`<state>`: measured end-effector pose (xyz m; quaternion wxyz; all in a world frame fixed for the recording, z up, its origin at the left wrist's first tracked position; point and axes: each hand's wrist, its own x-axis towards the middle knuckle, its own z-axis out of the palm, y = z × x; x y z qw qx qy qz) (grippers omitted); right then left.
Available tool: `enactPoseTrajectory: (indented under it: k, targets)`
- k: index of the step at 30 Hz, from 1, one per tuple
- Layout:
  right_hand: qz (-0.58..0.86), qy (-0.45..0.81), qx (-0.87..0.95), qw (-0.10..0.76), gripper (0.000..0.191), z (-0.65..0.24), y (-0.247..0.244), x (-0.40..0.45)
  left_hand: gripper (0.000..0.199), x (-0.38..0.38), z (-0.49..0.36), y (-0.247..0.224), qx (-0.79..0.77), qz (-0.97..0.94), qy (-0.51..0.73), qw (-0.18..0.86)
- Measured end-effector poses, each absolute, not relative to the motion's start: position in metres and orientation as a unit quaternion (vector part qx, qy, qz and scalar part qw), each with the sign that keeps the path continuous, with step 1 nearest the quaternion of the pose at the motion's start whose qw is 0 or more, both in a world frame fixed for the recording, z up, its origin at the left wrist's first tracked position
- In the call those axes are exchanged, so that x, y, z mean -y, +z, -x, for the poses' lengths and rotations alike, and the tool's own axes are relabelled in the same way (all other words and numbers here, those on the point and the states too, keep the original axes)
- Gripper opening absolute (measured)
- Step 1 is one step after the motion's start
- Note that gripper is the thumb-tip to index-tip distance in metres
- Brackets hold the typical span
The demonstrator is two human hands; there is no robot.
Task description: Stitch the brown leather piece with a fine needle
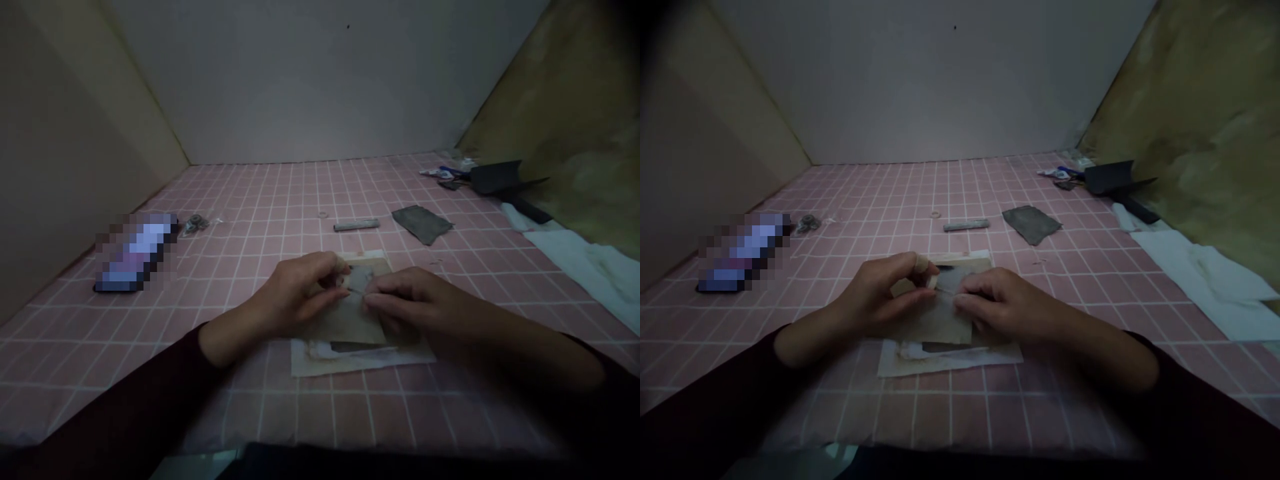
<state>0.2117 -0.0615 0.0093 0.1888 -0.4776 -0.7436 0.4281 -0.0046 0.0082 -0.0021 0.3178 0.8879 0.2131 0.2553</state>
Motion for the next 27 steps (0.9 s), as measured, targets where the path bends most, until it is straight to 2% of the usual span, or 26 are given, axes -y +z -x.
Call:
enactPoseTrajectory:
  k: [2,5,7,9,12,14,16,20,22,24,27]
  targets:
    - [0.49,0.346,0.774,0.203,0.029,-0.211,0.006,0.062,0.014,-0.007,0.004,-0.001,-0.228,-0.879,0.243,0.342]
    - [0.499,0.185,0.817,0.222,0.022,-0.209,-0.004,0.065,0.019,-0.006,0.004,0.001,-0.259,-0.838,0.212,0.431]
    - [0.494,0.145,0.826,0.229,0.019,-0.209,-0.007,0.065,0.019,-0.006,0.004,0.002,-0.266,-0.826,0.213,0.448]
    - [0.498,0.168,0.822,0.22,0.021,-0.208,-0.005,0.065,0.017,-0.007,0.004,0.001,-0.26,-0.847,0.232,0.401]
    - [0.495,0.288,0.797,0.192,0.03,-0.209,0.004,0.063,0.012,-0.008,0.004,-0.002,-0.222,-0.901,0.237,0.289]
    - [0.481,0.354,0.782,0.18,0.032,-0.21,0.009,0.062,0.01,-0.008,0.004,-0.003,-0.205,-0.918,0.228,0.25]
    - [0.482,0.335,0.789,0.185,0.031,-0.211,0.007,0.062,0.011,-0.007,0.004,-0.003,-0.211,-0.913,0.228,0.262]
    - [0.495,0.169,0.824,0.218,0.018,-0.21,-0.007,0.064,0.016,-0.005,0.003,-0.001,-0.25,-0.863,0.228,0.374]
    - [0.492,0.149,0.828,0.223,0.015,-0.209,-0.01,0.065,0.017,-0.005,0.004,0.0,-0.26,-0.852,0.23,0.392]
    - [0.496,0.188,0.82,0.216,0.019,-0.209,-0.006,0.064,0.017,-0.007,0.004,0.0,-0.254,-0.866,0.235,0.361]
    - [0.485,0.353,0.776,0.194,0.031,-0.21,0.005,0.062,0.015,-0.008,0.005,-0.001,-0.22,-0.901,0.242,0.285]
